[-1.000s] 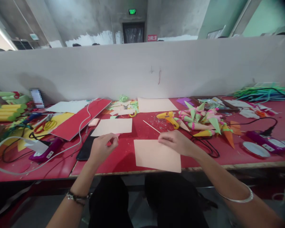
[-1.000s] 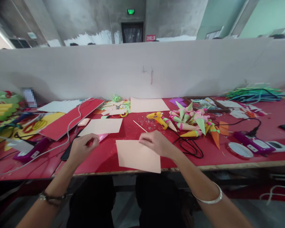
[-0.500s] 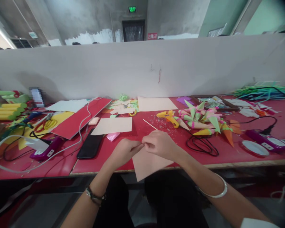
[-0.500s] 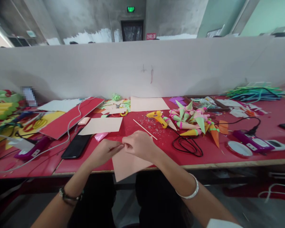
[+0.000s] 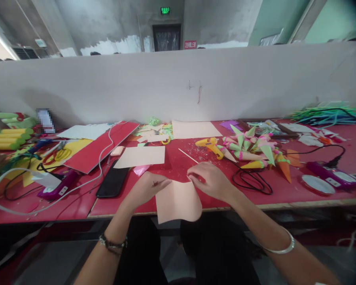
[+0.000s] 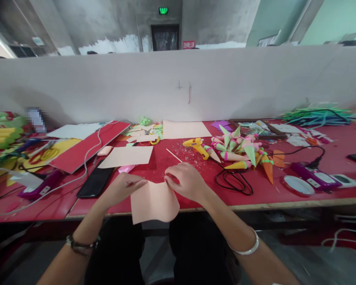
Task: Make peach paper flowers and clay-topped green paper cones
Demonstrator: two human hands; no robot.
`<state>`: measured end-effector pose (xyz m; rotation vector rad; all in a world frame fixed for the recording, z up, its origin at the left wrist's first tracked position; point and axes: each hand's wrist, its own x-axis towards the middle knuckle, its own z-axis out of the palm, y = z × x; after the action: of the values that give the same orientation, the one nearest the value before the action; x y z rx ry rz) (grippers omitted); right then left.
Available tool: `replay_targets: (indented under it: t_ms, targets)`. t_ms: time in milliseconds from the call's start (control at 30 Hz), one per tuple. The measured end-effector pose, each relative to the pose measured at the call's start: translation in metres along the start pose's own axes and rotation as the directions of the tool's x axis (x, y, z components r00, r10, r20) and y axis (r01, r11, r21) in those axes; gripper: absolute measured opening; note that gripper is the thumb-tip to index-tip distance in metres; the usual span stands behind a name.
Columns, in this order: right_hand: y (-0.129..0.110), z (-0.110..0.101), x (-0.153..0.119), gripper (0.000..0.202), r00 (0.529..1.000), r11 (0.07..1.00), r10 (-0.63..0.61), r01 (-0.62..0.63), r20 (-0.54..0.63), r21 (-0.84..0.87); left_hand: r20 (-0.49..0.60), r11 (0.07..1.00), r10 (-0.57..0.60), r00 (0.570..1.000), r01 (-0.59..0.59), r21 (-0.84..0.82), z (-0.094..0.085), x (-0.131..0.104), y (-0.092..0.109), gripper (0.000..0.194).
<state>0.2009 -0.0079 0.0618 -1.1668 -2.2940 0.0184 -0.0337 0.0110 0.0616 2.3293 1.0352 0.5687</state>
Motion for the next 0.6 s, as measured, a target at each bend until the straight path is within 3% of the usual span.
replay_targets:
  t_ms: [200,333,433,533,600]
  targets:
    - [-0.007,-0.003,0.005,0.024,0.999,0.986,0.027,-0.022,-0.029,0.165,-0.003,0.992,0.002,1.0,-0.002,0.127,0.0,0.002,0.007,0.04]
    - [-0.01,0.0,0.007,0.022,0.987,0.993,0.021,-0.039,0.161,0.112,-0.022,0.99,0.026,0.999,-0.022,0.141,-0.003,0.001,0.011,0.041]
    - [-0.008,-0.001,0.007,0.027,0.972,0.981,0.05,-0.091,0.231,0.172,-0.037,0.995,-0.006,0.999,0.009,0.095,-0.013,-0.004,0.005,0.04]
    - [0.002,-0.003,0.004,0.027,0.977,0.942,0.075,-0.135,0.198,0.308,-0.18,0.992,-0.125,0.976,0.122,-0.028,-0.022,-0.01,-0.007,0.032]
    - [0.009,-0.001,0.002,0.026,0.977,0.891,0.157,-0.203,0.143,0.405,-0.345,0.973,-0.22,0.912,0.18,-0.143,-0.021,-0.012,-0.015,0.031]
